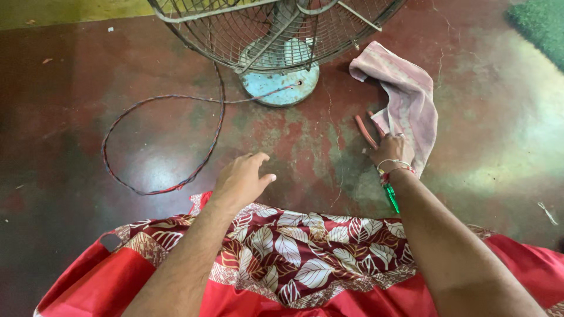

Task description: The person unplugs a power cord, then works on a table fan by removing the front grill, adjusting internal wires, and using pliers and a screwdriver to manipulate components. The person also wipes the fan base with a cloth and reattaches the grill.

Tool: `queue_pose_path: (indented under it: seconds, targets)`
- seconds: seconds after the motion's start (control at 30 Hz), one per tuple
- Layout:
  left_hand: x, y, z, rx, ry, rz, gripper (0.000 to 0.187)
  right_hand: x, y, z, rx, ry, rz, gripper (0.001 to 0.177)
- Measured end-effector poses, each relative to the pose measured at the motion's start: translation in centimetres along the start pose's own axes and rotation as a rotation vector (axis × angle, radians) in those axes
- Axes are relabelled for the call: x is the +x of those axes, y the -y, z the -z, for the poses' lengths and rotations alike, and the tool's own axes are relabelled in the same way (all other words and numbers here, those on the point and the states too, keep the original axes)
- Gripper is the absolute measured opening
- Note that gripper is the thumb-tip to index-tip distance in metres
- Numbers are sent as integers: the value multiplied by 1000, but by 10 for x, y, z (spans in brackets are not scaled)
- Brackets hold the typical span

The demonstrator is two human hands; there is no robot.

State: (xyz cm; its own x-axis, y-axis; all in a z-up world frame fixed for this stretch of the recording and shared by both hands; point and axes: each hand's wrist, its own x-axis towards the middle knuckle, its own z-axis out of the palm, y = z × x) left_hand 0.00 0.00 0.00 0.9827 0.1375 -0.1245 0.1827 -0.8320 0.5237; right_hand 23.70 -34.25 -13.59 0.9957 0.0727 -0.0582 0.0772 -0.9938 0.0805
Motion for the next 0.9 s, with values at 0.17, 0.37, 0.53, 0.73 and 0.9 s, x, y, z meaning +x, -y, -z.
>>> queue_pose_path:
  seconds: [0.17, 0.37, 0.53, 0.73, 0.9]
  targets:
    - [2, 0, -2, -10, 45, 1, 44, -16, 12, 17, 78, -48, 62, 74]
    - [2, -1, -1, -2, 87, 57, 41, -38, 62, 39, 119, 61, 297, 65]
    - [1, 0, 0, -19, 73, 83, 42, -71, 105, 47, 185, 54, 518, 69]
    - [0, 8, 1, -27, 51, 132, 43, -88, 109, 64, 280, 23, 593, 69]
    - [8, 23, -13, -48, -8, 147, 41, -83, 96, 69, 100, 108, 423, 100]
